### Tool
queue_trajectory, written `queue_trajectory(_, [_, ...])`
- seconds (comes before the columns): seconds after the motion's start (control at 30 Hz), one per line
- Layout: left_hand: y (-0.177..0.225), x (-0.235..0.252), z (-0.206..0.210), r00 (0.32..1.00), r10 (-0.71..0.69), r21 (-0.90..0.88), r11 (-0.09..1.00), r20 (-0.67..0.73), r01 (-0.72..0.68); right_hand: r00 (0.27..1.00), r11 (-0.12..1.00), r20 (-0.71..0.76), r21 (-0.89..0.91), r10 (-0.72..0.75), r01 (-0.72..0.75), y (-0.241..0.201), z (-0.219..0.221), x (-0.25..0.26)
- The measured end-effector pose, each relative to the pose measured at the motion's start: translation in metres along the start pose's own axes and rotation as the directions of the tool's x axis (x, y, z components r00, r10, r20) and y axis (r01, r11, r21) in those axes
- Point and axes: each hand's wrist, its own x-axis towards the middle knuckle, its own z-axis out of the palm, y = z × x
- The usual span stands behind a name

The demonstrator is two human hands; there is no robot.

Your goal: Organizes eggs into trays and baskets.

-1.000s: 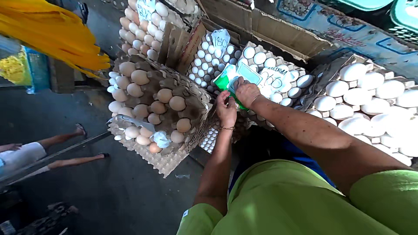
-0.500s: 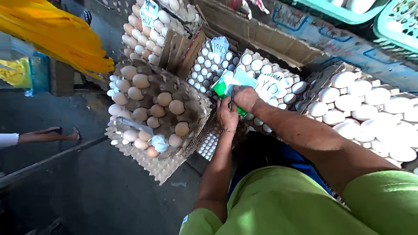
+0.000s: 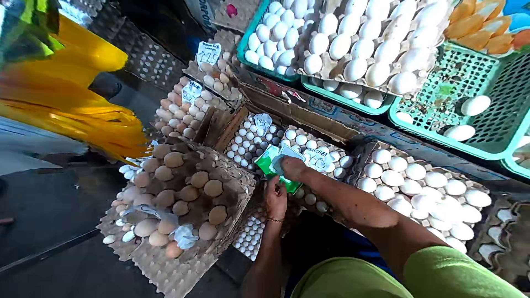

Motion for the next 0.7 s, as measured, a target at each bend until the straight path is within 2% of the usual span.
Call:
queue_trajectory(0.1, [0.004, 0.003, 0.005, 0.999, 0.000, -0.005, 1.000, 0.036, 0.000, 0.997, 0.989, 0.035, 0.139, -0.063, 0.057, 0.011, -0.006, 0.000])
queue_trajectory(0.2, [0.006, 0.004, 0.008, 0.999, -0.005, 0.008, 1.000, 0.038, 0.004, 0.992, 0.922, 0.052, 0.375, -0.118, 0.090, 0.009, -0.014, -0.013])
queue_trajectory(0.3, [0.009, 0.003, 0.010, 1.000, 0.002, -0.062, 0.998, -0.030, -0.004, 0.970, 0.767, 0.001, 0.613, -0.243, 0.192, 0.002, -0.028, -0.048])
queue_trajectory(0.37, [0.015, 0.002, 0.009, 0.997, 0.000, -0.219, 0.976, -0.077, -0.017, 0.931, 0.608, -0.076, 0.738, -0.356, 0.293, 0.003, -0.039, -0.076])
queue_trajectory(0.4, [0.019, 0.000, 0.006, 0.997, -0.006, -0.353, 0.935, -0.071, -0.020, 0.909, 0.574, -0.100, 0.747, -0.404, 0.337, 0.005, -0.045, -0.088])
queue_trajectory(0.43, [0.027, -0.002, 0.002, 0.999, -0.028, -0.531, 0.848, -0.026, 0.010, 0.894, 0.594, -0.105, 0.713, -0.435, 0.373, 0.008, -0.051, -0.100])
queue_trajectory(0.5, [0.060, -0.010, -0.011, 0.984, -0.126, -0.819, 0.548, 0.122, 0.172, 0.905, 0.765, -0.117, 0.497, -0.408, 0.409, 0.011, -0.059, -0.118])
queue_trajectory(0.53, [0.075, -0.015, -0.020, 0.971, -0.117, -0.876, 0.419, 0.207, 0.238, 0.926, 0.850, -0.137, 0.370, -0.351, 0.376, 0.011, -0.060, -0.124])
queue_trajectory(0.57, [0.088, -0.018, -0.026, 0.962, -0.086, -0.891, 0.365, 0.258, 0.271, 0.939, 0.903, -0.189, 0.273, -0.287, 0.331, 0.009, -0.057, -0.129])
queue_trajectory(0.6, [0.099, -0.021, -0.029, 0.961, -0.061, -0.881, 0.387, 0.271, 0.273, 0.934, 0.930, -0.273, 0.223, -0.229, 0.293, 0.008, -0.051, -0.132])
queue_trajectory(0.63, [0.109, -0.023, -0.027, 0.969, -0.057, -0.856, 0.459, 0.239, 0.238, 0.910, 0.940, -0.373, 0.209, -0.178, 0.269, 0.008, -0.044, -0.134])
queue_trajectory(0.7, [0.117, -0.021, -0.016, 0.994, -0.045, -0.765, 0.635, 0.103, 0.108, 0.794, 0.927, -0.600, 0.232, -0.100, 0.293, 0.010, -0.032, -0.134])
